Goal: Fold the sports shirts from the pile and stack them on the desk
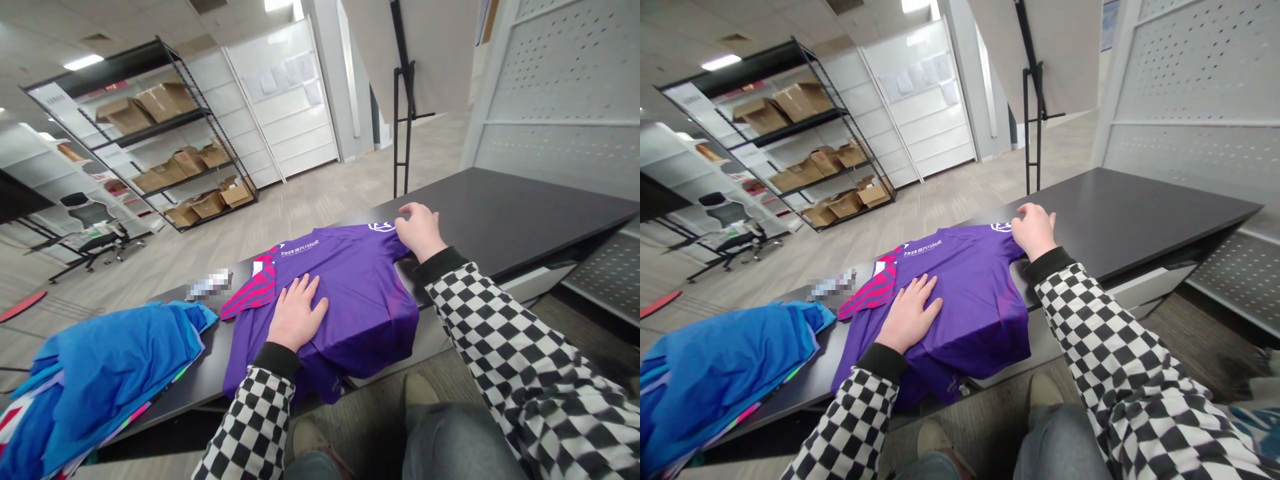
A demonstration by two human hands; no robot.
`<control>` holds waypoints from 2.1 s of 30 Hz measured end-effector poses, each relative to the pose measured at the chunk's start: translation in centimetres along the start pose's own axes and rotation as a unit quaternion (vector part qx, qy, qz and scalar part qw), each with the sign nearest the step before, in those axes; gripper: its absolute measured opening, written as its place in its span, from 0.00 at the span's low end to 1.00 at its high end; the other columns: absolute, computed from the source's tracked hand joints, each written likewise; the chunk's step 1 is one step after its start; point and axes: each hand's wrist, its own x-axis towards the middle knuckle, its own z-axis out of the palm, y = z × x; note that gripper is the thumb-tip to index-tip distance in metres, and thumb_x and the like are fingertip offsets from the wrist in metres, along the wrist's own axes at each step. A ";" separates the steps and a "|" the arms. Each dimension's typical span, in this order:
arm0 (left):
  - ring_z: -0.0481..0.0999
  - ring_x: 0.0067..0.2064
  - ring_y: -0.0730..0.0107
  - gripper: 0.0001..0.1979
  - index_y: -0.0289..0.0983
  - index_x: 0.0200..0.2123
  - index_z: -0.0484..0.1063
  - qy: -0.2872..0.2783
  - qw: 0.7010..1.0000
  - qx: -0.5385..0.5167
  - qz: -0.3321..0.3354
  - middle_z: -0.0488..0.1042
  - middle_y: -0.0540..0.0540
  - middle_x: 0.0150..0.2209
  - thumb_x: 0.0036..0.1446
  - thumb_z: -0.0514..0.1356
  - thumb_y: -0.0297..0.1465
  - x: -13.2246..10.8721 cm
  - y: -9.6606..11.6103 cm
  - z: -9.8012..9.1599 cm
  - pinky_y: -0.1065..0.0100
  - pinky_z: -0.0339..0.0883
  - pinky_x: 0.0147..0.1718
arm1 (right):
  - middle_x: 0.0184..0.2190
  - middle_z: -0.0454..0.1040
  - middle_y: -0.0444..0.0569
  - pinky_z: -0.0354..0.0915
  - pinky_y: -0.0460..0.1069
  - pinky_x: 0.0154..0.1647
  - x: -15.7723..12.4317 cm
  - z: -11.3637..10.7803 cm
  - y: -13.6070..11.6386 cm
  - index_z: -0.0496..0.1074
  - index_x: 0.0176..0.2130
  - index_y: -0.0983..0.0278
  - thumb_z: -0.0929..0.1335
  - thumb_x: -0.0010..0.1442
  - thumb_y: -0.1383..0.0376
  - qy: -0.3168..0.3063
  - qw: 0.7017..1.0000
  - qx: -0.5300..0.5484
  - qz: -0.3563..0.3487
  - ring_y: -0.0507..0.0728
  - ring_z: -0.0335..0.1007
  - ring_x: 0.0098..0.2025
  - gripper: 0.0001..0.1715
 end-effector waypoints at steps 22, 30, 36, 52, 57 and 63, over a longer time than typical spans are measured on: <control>0.56 0.85 0.46 0.34 0.42 0.80 0.67 0.022 1.000 0.003 -0.015 0.60 0.42 0.84 0.78 0.57 0.45 0.5 -0.9 0.9 0.39 0.48 0.83 | 0.50 0.88 0.57 0.73 0.56 0.61 -6.4 -2.7 1.6 0.85 0.46 0.62 0.67 0.72 0.68 -0.069 0.992 -0.041 -0.097 0.67 0.84 0.53 0.16; 0.57 0.85 0.47 0.34 0.40 0.80 0.68 0.025 1.000 0.004 -0.015 0.61 0.41 0.83 0.77 0.57 0.45 0.5 -1.0 0.9 0.40 0.49 0.83 | 0.61 0.85 0.56 0.72 0.63 0.70 -5.0 -3.5 4.3 0.86 0.56 0.59 0.68 0.73 0.61 -0.124 0.978 -0.101 -0.131 0.70 0.81 0.63 0.20; 0.54 0.86 0.46 0.35 0.41 0.82 0.64 0.004 1.000 0.023 -0.008 0.58 0.41 0.84 0.78 0.55 0.45 0.4 -0.9 0.6 0.39 0.48 0.83 | 0.73 0.75 0.62 0.63 0.75 0.76 -5.1 -2.8 4.6 0.81 0.66 0.63 0.62 0.78 0.53 -0.136 0.966 -0.194 -0.107 0.76 0.70 0.74 0.31; 0.45 0.87 0.37 0.44 0.41 0.86 0.53 -0.040 0.998 0.039 -0.034 0.47 0.38 0.87 0.78 0.46 0.57 5.1 9.5 1.9 0.33 0.43 0.83 | 0.86 0.54 0.53 0.43 0.80 0.84 3.2 -5.7 12.9 0.57 0.85 0.56 0.58 0.74 0.32 -0.235 0.941 -0.235 -0.066 0.80 0.48 0.85 0.55; 0.46 0.87 0.31 0.45 0.37 0.86 0.55 -0.017 0.999 -0.022 -0.040 0.49 0.34 0.86 0.77 0.47 0.57 5.7 13.1 3.2 0.28 0.41 0.82 | 0.85 0.56 0.56 0.42 0.81 0.83 5.3 -6.6 14.3 0.60 0.84 0.58 0.60 0.74 0.34 -0.212 0.945 -0.246 -0.050 0.80 0.50 0.84 0.54; 0.56 0.84 0.33 0.31 0.43 0.73 0.76 0.057 0.992 -0.109 -0.037 0.62 0.37 0.83 0.72 0.59 0.46 6.0 12.4 3.0 0.27 0.46 0.81 | 0.84 0.58 0.56 0.45 0.82 0.82 5.0 -7.0 13.9 0.64 0.82 0.58 0.59 0.77 0.37 -0.200 0.945 -0.252 -0.058 0.78 0.53 0.84 0.48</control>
